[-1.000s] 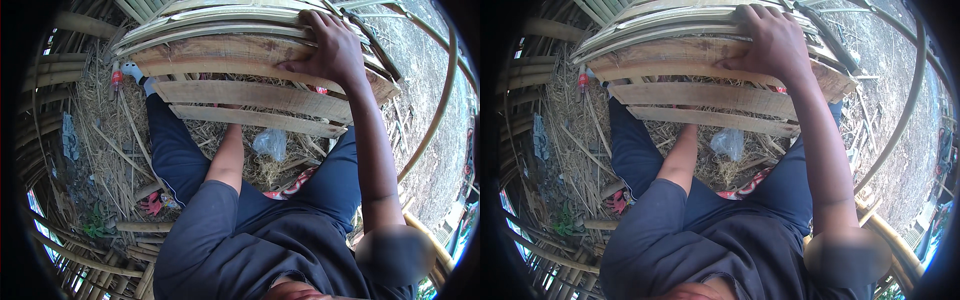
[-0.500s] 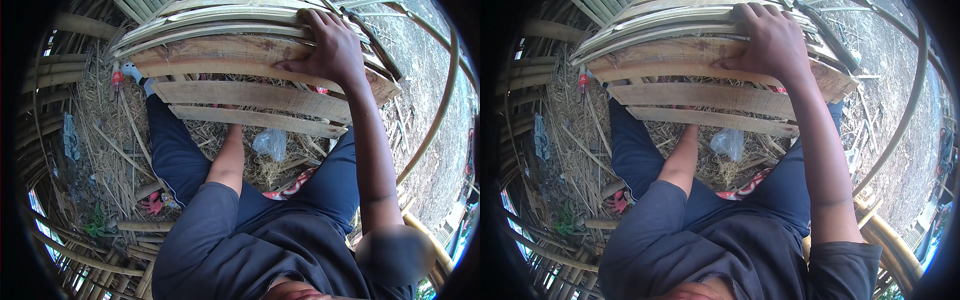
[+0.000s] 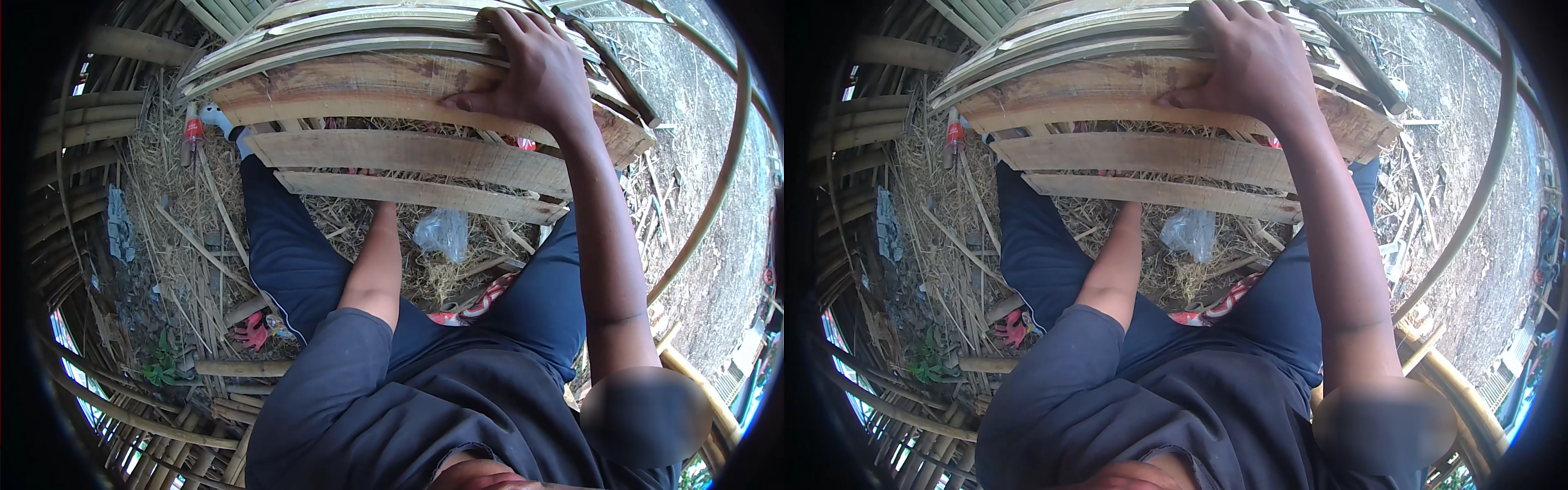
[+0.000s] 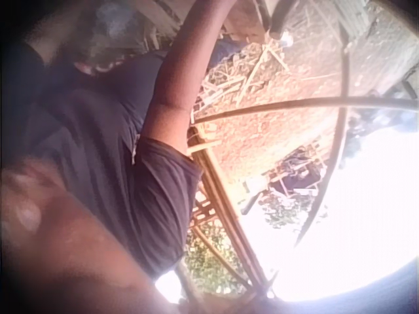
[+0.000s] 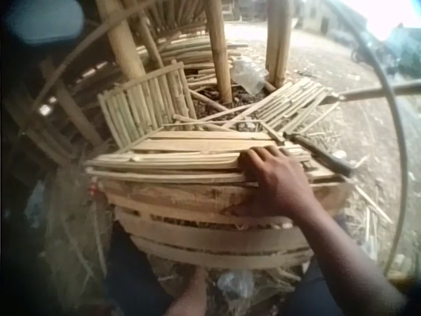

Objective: The person constructs a wooden frame by using a hammer to drive nails into bamboo strips and then places additional bamboo components onto the frame by hand.

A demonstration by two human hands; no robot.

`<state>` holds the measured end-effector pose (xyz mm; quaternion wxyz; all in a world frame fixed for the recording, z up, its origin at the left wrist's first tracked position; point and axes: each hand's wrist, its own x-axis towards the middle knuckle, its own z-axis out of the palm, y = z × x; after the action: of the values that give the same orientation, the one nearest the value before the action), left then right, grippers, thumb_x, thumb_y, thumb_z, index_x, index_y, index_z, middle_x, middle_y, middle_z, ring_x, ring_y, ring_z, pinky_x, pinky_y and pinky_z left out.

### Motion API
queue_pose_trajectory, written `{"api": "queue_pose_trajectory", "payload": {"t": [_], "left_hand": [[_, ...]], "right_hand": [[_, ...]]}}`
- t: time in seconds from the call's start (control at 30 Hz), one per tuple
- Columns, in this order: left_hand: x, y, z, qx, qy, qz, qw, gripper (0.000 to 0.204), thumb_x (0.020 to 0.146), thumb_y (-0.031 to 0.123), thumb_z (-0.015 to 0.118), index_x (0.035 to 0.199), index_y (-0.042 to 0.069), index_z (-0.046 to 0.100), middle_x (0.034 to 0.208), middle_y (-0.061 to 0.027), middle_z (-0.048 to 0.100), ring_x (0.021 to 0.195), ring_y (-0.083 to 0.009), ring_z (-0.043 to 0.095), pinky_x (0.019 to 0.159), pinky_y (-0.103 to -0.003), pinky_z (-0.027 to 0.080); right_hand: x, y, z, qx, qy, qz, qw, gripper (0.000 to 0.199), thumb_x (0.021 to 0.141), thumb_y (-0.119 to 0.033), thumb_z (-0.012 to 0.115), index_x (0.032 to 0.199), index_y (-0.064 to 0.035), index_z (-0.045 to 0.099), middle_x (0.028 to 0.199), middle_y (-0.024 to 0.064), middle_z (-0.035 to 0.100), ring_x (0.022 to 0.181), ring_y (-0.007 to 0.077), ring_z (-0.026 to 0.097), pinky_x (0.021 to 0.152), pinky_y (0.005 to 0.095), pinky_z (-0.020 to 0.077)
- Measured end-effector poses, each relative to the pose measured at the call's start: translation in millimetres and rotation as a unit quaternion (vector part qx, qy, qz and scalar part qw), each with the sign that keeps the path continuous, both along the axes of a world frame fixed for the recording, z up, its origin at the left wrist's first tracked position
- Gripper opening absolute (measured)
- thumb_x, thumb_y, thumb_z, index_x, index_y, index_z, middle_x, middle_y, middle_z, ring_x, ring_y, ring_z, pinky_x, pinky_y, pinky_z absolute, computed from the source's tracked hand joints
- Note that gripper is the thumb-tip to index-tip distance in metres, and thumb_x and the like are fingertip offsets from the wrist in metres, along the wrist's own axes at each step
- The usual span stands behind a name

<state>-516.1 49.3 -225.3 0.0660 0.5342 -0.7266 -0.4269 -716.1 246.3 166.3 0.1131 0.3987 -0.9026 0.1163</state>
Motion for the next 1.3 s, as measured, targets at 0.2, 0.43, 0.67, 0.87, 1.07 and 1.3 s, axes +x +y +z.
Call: {"api": "queue_pose_trajectory", "payload": {"t": [0.2,0.43,0.67,0.87,1.07,1.3], "left_hand": [[20.7,17.6,6.5,0.034,0.028,0.064,0.997,0.034,0.091,0.029,0.074,0.116,0.006,0.076,0.117,-0.0157,0.075,0.113,-0.0355,0.070,0.092,-0.048,0.055],[52.3,67.2,4.3,0.026,-0.098,-0.067,0.993,0.024,0.091,0.030,0.075,0.092,0.007,0.080,0.092,-0.0189,0.077,0.091,-0.0371,0.076,0.080,-0.046,0.059],[69.3,122.2,17.8,0.149,-0.156,-0.108,0.970,0.019,0.086,0.027,0.082,0.095,0.010,0.082,0.100,-0.0194,0.078,0.095,-0.0317,0.077,0.084,-0.042,0.059],[66.6,119.0,33.5,0.202,-0.091,-0.104,0.970,0.017,0.084,0.020,0.081,0.098,0.011,0.082,0.106,-0.0169,0.078,0.100,-0.0304,0.076,0.089,-0.040,0.059],[71.1,103.4,33.5,0.203,-0.155,-0.248,0.934,0.021,0.086,0.015,0.075,0.105,0.011,0.080,0.118,-0.0161,0.076,0.110,-0.0298,0.074,0.094,-0.040,0.059],[57.0,115.6,57.5,0.180,-0.147,-0.177,0.956,0.020,0.088,0.012,0.068,0.105,0.008,0.079,0.117,-0.0167,0.076,0.110,-0.0333,0.073,0.094,-0.044,0.058]], "right_hand": [[0.6,-1.8,10.9,0.008,-0.029,-0.025,0.999,0.084,0.065,-0.069,0.088,0.123,-0.0129,0.063,0.113,0.0048,0.068,0.103,0.0186,0.064,0.082,0.0325,0.0534],[-17.5,-14.0,20.5,-0.025,-0.026,-0.027,0.999,0.086,0.062,-0.060,0.091,0.127,-0.0123,0.061,0.107,0.0123,0.070,0.098,0.0307,0.070,0.083,0.0450,0.0573],[-23.2,-10.8,30.4,0.008,-0.030,-0.059,0.998,0.094,0.060,-0.068,0.088,0.127,-0.0083,0.063,0.109,0.0200,0.074,0.099,0.0403,0.072,0.084,0.0494,0.0584],[-39.8,-2.6,26.8,0.021,-0.106,-0.093,0.990,0.118,0.059,-0.064,0.093,0.149,-0.0004,0.049,0.133,0.0180,0.069,0.118,0.0317,0.069,0.100,0.0393,0.0567],[-22.8,-22.8,40.4,0.023,-0.133,-0.124,0.983,0.118,0.061,-0.057,0.095,0.152,0.0005,0.046,0.139,0.0189,0.065,0.121,0.0264,0.067,0.102,0.0351,0.0554],[-35.8,-17.1,26.4,0.062,-0.089,-0.127,0.986,0.113,0.065,-0.052,0.096,0.151,0.0022,0.045,0.135,0.0188,0.065,0.119,0.0229,0.064,0.101,0.0321,0.0553]]}}
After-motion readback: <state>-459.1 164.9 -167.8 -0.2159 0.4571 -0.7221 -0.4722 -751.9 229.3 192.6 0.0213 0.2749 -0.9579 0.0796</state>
